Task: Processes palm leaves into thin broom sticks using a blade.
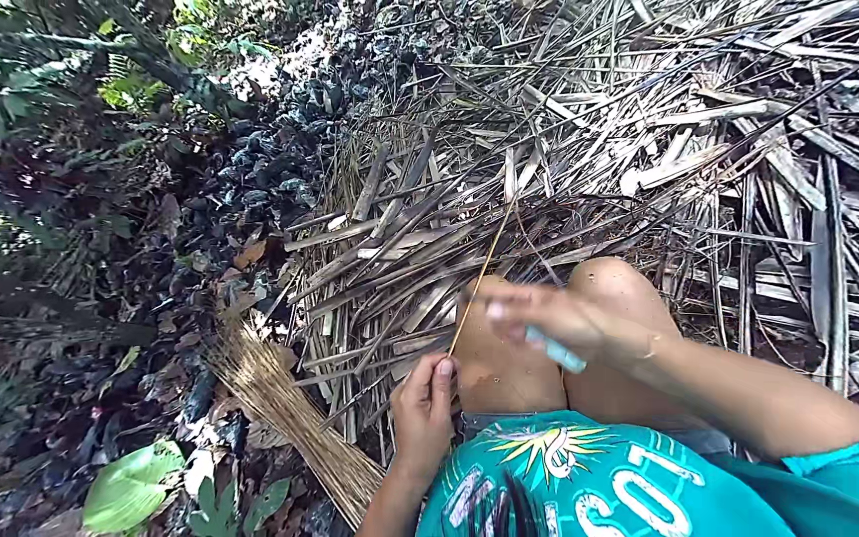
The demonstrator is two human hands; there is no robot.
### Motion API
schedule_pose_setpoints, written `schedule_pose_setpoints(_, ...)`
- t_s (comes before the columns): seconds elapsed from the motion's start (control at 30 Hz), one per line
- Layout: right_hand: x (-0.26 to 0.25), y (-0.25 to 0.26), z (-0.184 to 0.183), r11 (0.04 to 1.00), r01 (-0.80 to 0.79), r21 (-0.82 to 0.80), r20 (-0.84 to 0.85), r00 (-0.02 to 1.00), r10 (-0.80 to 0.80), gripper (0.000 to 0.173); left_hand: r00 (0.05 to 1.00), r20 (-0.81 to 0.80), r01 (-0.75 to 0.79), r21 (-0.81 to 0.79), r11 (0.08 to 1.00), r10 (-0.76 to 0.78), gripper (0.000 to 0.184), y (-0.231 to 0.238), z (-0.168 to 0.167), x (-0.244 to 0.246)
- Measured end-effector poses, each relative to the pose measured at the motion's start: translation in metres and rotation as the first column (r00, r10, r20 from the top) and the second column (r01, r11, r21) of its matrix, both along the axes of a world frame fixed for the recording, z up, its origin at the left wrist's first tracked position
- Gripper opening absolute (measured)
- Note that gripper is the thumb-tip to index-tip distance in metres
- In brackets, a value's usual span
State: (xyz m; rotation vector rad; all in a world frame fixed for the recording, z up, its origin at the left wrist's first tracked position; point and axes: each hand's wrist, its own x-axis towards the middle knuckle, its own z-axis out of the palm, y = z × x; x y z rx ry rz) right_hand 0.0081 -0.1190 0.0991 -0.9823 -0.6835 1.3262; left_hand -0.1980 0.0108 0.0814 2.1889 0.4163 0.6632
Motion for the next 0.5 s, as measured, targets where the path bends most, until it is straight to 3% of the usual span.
schedule_pose_setpoints(0.1, 0.076, -0.011, 0.001, 0.904, 0.421, 0.076, -0.027, 0.907, -0.420, 0.031, 0.999, -0.032, -0.027, -0.004, 1.000, 0.027, 0.028, 0.003, -0.002, -0.013)
schedule_pose_setpoints(0.17, 0.097, -0.021, 0.008, 0.801, 0.592, 0.090, -0.090, 0.806, -0.586, 0.035, 0.998, -0.045, -0.043, -0.067, 0.997, 0.040, 0.027, 0.005, -0.003, -0.016)
schedule_pose_setpoints(0.23, 0.065, -0.020, 0.014, 0.884, 0.461, 0.083, -0.035, 0.888, -0.459, 0.040, 0.998, -0.061, -0.036, -0.164, 0.986, 0.026, 0.027, 0.004, 0.000, -0.012)
schedule_pose_setpoints(0.3, 0.009, -0.012, 0.016, 0.989, 0.145, -0.016, -0.014, 0.989, -0.145, 0.049, 0.998, -0.056, -0.008, -0.254, 0.967, -0.007, 0.028, 0.003, 0.003, -0.005)
schedule_pose_setpoints(0.37, -0.029, 0.000, 0.010, 0.988, -0.142, -0.060, -0.106, 0.985, 0.135, 0.045, 0.999, -0.024, 0.025, -0.311, 0.950, -0.034, 0.027, 0.002, 0.003, -0.001)
schedule_pose_setpoints(0.43, -0.031, 0.006, 0.005, 0.970, -0.240, -0.043, -0.147, 0.962, 0.231, 0.029, 0.997, -0.007, 0.069, -0.351, 0.934, -0.076, 0.026, 0.004, 0.004, -0.003)
schedule_pose_setpoints(0.5, -0.016, 0.005, 0.007, 0.973, -0.225, -0.052, -0.114, 0.969, 0.218, 0.026, 0.994, -0.024, 0.086, -0.375, 0.923, -0.103, 0.027, 0.005, 0.006, -0.007)
